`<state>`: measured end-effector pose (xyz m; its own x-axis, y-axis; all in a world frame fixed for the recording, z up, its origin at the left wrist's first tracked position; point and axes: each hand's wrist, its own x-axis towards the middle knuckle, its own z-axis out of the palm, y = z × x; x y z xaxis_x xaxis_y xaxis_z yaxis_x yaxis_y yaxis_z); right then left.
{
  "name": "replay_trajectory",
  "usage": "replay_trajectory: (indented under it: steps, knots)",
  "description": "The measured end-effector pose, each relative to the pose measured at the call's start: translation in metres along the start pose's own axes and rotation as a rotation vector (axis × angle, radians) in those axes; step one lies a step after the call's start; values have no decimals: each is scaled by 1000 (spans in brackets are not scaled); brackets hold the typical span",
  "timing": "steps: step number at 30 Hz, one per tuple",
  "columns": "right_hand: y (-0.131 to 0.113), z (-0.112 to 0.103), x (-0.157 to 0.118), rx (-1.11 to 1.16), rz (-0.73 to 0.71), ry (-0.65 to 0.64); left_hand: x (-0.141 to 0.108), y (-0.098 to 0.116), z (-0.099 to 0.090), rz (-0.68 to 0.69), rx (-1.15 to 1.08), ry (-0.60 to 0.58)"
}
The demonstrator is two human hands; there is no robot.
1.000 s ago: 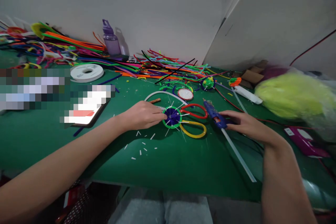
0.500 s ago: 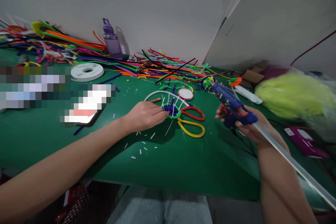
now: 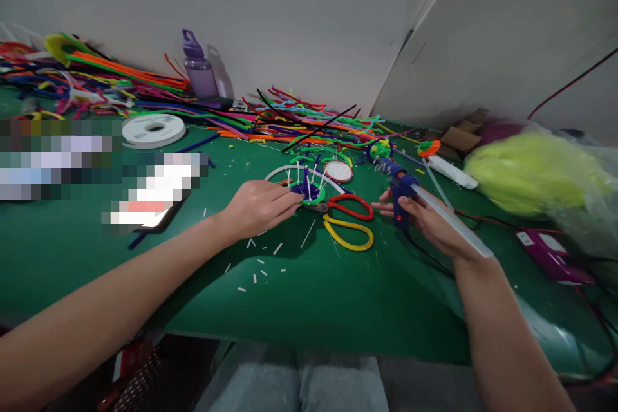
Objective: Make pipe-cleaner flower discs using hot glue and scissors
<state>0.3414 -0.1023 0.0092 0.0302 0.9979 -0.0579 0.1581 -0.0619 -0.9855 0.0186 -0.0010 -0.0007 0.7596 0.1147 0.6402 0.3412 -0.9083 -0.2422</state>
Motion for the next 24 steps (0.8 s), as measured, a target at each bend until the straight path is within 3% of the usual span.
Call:
replay_trajectory:
  steps: [6,12,18,24]
  knots:
    - [11,-4,2,-126,40,23,1,0,0,0,-2,13]
    - [-7,-2,-7,-113,107,-43,0,0,1,0,-7,14]
    - [-19,4,-10,-148,23,-42,0,0,1,7,-2,11]
    - [-19,10,-13,32,3,-119,2,0,-1,12,22,-9]
